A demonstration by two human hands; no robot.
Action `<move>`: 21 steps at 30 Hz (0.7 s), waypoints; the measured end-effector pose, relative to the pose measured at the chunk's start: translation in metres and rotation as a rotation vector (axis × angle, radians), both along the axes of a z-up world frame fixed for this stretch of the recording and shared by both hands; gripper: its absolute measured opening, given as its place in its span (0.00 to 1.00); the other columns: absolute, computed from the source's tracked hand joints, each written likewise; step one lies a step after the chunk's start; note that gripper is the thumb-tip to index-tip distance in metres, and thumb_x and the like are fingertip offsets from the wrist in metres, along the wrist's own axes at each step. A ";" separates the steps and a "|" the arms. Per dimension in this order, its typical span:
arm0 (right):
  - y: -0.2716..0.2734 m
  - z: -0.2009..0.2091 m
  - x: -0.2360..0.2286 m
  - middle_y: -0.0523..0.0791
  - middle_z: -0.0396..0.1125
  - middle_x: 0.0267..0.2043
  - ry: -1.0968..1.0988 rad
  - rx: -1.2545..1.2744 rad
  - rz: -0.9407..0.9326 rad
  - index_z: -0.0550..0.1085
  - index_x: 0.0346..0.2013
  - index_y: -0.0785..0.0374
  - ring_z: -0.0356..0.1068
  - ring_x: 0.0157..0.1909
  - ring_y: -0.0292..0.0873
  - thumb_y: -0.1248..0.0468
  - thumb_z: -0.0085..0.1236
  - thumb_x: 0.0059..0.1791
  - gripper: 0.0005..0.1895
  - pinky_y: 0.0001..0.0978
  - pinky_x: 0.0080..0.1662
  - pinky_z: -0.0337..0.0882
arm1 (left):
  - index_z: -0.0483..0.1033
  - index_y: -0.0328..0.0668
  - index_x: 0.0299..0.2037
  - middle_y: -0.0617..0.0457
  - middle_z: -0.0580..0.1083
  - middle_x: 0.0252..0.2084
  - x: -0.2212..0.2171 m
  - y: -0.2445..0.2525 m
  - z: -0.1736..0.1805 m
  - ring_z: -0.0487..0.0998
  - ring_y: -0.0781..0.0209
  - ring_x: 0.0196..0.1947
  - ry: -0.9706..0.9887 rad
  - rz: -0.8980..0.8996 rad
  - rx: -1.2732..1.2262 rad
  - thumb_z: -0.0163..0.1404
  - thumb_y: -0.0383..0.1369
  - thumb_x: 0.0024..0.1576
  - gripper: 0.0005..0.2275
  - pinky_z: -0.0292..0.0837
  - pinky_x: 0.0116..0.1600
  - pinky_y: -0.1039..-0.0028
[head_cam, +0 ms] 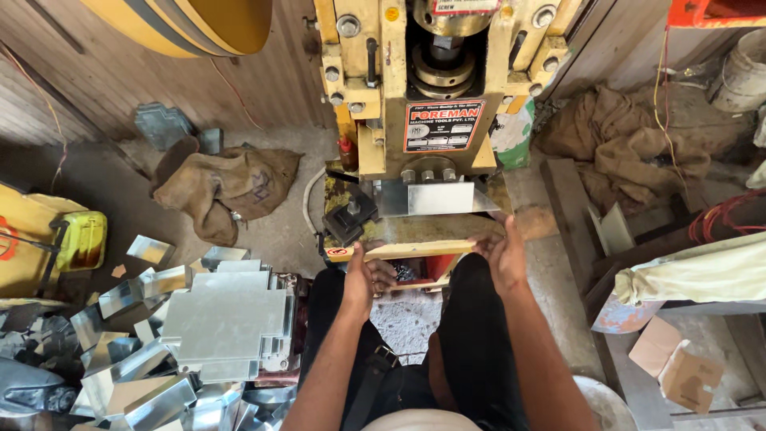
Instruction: The person sits on the floor in a workshop and repeatedly places flat metal sheets into a yellow Foreman press machine. They operate the machine's lever to process each sheet and then remove the finished piece, placing it into a growing pile of processed metal parts.
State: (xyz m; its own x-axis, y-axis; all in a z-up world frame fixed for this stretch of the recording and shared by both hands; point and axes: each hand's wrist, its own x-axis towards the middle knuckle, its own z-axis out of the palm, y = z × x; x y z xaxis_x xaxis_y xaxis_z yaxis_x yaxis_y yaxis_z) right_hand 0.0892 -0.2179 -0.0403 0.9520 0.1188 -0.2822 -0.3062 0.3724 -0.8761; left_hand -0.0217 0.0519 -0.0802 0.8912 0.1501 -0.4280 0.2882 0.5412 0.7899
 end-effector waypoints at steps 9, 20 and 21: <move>0.010 -0.029 0.047 0.48 0.72 0.48 0.075 0.240 0.009 0.71 0.53 0.69 0.72 0.52 0.46 0.58 0.56 0.51 0.20 0.41 0.56 0.72 | 0.68 0.25 0.57 0.42 0.79 0.39 0.016 -0.026 0.024 0.82 0.54 0.34 -0.278 -0.271 0.036 0.20 0.64 0.66 0.41 0.82 0.39 0.66; 0.057 -0.027 -0.058 0.53 0.76 0.43 -0.034 0.118 0.173 0.71 0.49 0.71 0.74 0.35 0.43 0.64 0.57 0.52 0.15 0.35 0.42 0.76 | 0.65 0.37 0.62 0.46 0.74 0.30 0.015 -0.027 0.003 0.75 0.61 0.23 -0.170 0.045 0.053 0.46 0.35 0.67 0.16 0.73 0.27 0.74; 0.060 -0.035 -0.054 0.54 0.77 0.42 -0.021 0.097 0.123 0.72 0.47 0.72 0.73 0.33 0.42 0.64 0.58 0.53 0.14 0.34 0.41 0.75 | 0.65 0.35 0.62 0.46 0.74 0.30 0.019 -0.023 -0.002 0.74 0.62 0.23 -0.177 0.056 0.053 0.45 0.34 0.67 0.16 0.72 0.27 0.75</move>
